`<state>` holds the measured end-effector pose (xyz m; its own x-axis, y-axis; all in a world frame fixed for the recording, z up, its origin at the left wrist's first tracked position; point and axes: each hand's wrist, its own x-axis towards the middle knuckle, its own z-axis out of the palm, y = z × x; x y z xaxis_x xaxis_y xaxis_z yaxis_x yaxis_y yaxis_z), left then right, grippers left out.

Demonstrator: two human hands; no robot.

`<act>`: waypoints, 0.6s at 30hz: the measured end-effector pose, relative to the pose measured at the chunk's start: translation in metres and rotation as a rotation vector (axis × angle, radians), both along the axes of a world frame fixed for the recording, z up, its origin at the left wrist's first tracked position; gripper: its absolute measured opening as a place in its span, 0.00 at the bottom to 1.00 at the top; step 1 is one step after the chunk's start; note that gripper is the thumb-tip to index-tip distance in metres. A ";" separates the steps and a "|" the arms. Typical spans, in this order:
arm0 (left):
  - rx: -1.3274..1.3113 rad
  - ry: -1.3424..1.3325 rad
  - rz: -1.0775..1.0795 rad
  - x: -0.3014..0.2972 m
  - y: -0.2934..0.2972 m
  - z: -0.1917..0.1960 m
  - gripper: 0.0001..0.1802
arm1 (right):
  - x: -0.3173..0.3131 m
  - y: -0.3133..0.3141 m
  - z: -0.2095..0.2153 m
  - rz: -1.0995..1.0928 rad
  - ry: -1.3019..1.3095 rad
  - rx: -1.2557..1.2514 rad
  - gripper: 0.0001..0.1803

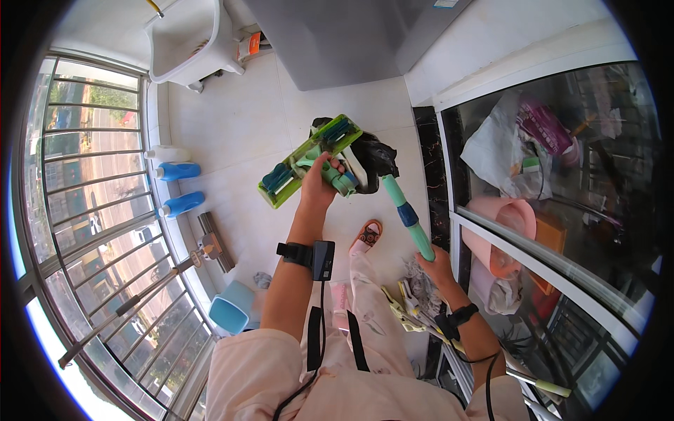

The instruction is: The person assembles a cleaning tool by connecting a squeegee head to a pole and joining sections of the handle together on a balcony.

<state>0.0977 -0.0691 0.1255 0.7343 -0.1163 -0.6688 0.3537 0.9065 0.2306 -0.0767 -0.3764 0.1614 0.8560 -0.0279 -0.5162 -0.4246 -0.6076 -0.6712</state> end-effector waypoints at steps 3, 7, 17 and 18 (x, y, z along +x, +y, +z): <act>0.268 0.011 -0.122 -0.013 0.019 0.008 0.09 | 0.000 -0.001 0.002 0.033 0.027 -0.033 0.12; 0.338 -0.049 -0.329 -0.020 0.035 0.002 0.09 | -0.003 0.006 -0.001 0.031 0.017 -0.038 0.13; 1.107 -0.013 -0.595 -0.026 0.031 -0.022 0.19 | -0.012 0.004 -0.006 0.035 0.132 -0.053 0.13; 1.119 0.040 -0.645 -0.026 0.031 -0.026 0.24 | -0.013 0.005 -0.007 0.034 0.132 -0.035 0.13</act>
